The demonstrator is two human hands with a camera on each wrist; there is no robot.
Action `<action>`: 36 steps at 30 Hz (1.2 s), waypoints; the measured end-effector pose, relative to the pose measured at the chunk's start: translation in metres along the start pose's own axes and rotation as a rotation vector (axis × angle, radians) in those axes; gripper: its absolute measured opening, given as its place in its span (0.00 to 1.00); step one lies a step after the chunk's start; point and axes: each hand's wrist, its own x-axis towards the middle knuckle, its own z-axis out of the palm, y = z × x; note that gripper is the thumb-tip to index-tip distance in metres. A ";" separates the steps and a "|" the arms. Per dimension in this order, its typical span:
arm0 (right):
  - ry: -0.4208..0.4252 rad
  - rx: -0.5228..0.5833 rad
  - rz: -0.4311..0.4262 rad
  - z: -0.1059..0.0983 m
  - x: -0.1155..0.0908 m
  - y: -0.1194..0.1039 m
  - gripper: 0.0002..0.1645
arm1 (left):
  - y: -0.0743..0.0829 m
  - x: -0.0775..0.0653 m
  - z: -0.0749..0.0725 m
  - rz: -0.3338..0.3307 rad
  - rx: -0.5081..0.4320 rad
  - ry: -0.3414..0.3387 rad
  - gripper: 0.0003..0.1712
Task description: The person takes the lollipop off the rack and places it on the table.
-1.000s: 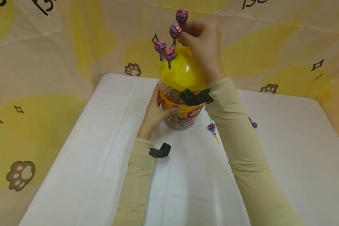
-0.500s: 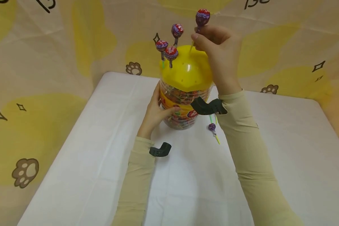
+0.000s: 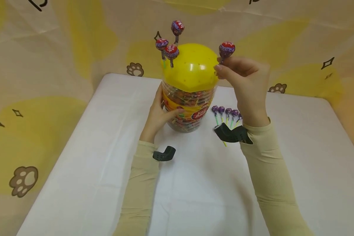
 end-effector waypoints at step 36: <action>-0.242 -0.482 0.456 -0.108 -0.079 0.071 0.13 | -0.003 0.002 0.001 -0.030 -0.020 0.004 0.59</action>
